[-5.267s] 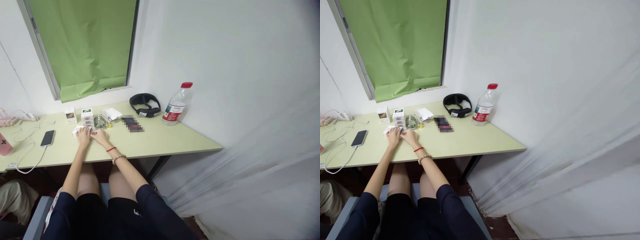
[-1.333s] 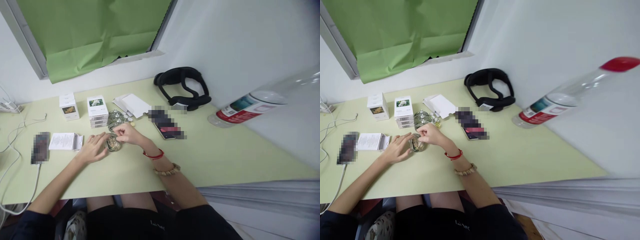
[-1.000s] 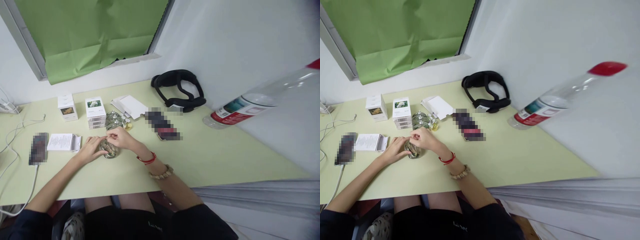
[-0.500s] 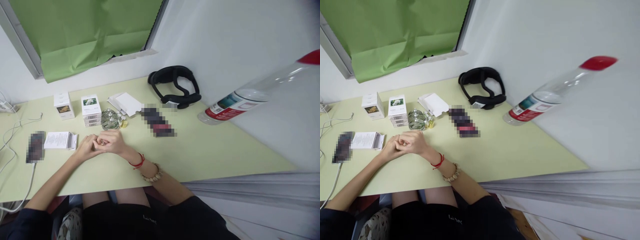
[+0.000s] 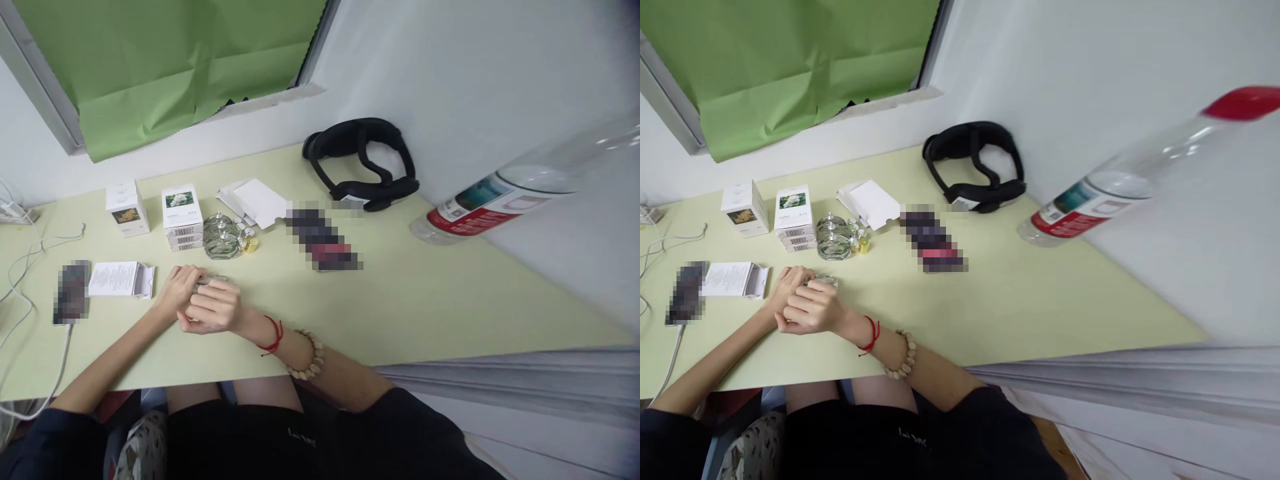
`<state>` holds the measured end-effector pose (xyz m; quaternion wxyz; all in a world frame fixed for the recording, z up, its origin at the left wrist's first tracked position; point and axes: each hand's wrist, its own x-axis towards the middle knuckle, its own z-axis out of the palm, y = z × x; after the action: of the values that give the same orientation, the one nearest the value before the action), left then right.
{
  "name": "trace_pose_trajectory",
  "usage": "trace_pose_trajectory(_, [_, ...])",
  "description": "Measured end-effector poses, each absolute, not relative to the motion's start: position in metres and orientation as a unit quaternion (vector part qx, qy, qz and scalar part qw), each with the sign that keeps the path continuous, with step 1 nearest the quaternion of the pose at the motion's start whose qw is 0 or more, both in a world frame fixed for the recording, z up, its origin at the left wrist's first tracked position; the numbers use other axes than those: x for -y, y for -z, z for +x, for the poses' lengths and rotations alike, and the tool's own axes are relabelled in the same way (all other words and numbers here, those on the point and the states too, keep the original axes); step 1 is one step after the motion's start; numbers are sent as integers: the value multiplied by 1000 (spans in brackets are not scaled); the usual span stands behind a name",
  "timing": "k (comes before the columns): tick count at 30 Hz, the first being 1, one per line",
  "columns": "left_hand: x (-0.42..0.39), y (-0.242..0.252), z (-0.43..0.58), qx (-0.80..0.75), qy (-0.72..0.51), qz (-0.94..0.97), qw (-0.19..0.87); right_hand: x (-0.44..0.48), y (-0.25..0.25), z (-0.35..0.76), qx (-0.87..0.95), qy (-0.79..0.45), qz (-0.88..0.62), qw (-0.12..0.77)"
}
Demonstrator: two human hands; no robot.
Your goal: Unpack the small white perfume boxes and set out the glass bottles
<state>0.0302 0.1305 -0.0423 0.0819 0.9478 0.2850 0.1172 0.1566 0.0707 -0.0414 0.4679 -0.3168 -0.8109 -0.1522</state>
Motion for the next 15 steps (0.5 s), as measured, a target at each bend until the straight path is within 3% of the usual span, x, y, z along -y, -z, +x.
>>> trace_pose_trajectory(6, [-132,26,53,-301,-128,938,120,-70,49,146,833,138,-276,459])
trace_pose_trajectory(15, [-147,47,75,-334,-234,913,5,-78,53,153,833,154,-313,430])
